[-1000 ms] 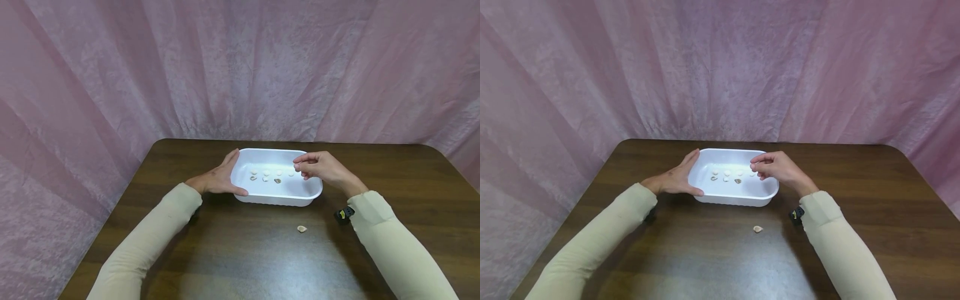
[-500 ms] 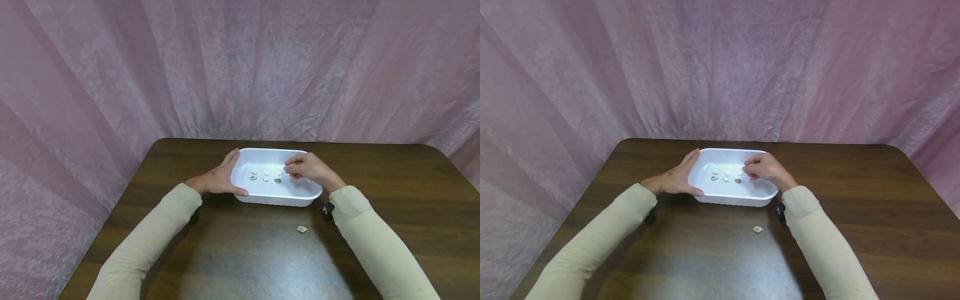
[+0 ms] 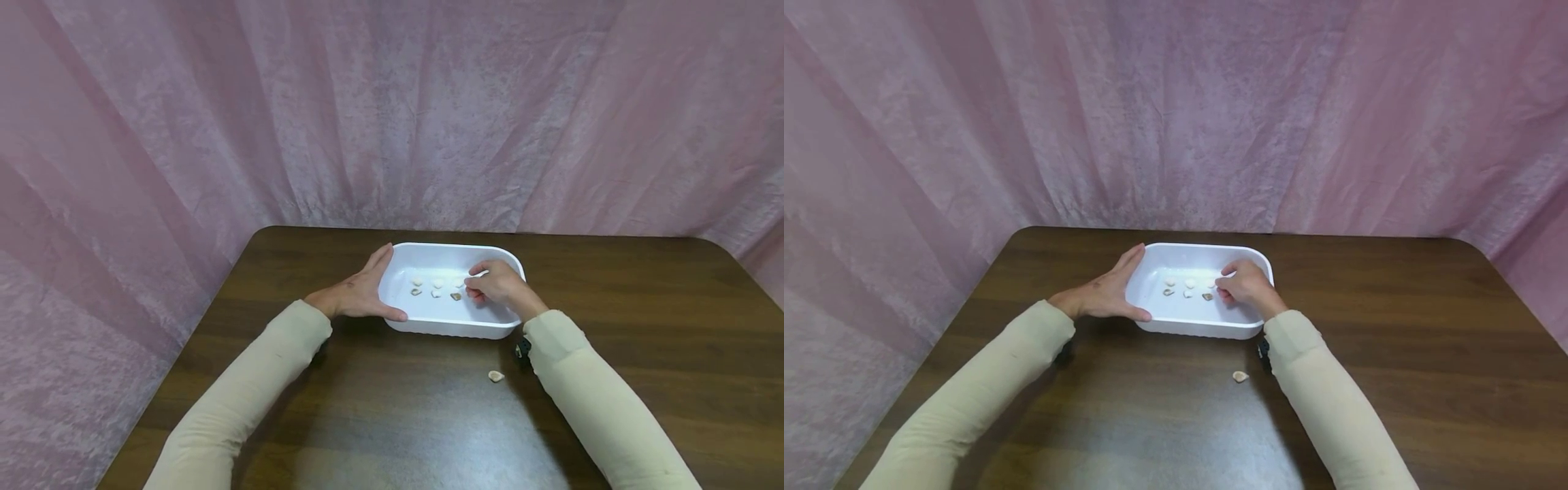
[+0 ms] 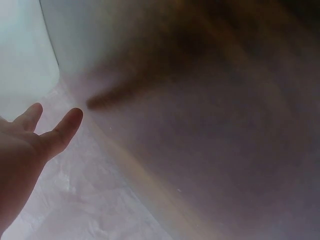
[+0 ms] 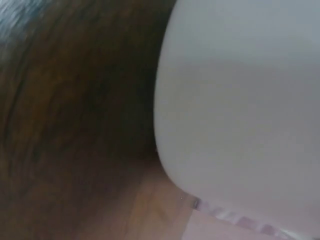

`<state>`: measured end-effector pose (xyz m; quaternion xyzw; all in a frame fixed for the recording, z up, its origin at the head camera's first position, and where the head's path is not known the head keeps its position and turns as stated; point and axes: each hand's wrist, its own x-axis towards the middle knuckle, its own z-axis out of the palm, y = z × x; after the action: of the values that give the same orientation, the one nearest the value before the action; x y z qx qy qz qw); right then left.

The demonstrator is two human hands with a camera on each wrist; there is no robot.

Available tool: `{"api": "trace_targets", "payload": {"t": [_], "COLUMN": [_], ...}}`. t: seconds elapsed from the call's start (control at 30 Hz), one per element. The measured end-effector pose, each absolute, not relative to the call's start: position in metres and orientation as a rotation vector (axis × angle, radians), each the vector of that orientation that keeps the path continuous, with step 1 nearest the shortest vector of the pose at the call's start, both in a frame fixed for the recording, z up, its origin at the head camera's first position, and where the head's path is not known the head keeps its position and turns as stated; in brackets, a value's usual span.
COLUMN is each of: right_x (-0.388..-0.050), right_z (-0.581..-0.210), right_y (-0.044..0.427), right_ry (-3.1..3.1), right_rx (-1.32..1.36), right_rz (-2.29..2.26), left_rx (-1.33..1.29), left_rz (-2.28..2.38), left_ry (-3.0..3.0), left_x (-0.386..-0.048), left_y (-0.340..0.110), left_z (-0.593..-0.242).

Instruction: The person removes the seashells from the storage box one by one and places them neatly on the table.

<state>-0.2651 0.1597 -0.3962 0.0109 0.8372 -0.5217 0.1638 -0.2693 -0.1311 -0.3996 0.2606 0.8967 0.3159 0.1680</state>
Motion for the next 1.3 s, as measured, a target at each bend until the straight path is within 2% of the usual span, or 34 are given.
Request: {"api": "trace_targets", "payload": {"t": [0.3, 0.67, 1.03, 1.3], "right_x": [-0.2659, -0.2638, -0.2618, -0.2587], "right_z": [-0.3971, -0.3963, -0.3947, -0.3906], "right_y": [0.1581, 0.1604, 0.1586, 0.1570], "right_ry": [2.479, 2.548, 2.559, 2.506], "right_rx": [0.152, 0.143, 0.186, 0.182], "right_rz": [-1.340, -1.144, -1.098, -1.244], "left_rx": [0.728, 0.729, 0.717, 0.727], "left_rz": [0.897, 0.894, 0.881, 0.878], "left_ry": [2.555, 2.561, 2.563, 2.565], "left_x": [-0.2689, -0.2689, -0.2694, -0.2702], "left_y": [-0.1312, -0.1310, -0.1308, -0.1310], "left_z": [-0.4006, -0.4003, -0.3992, -0.4006]}}
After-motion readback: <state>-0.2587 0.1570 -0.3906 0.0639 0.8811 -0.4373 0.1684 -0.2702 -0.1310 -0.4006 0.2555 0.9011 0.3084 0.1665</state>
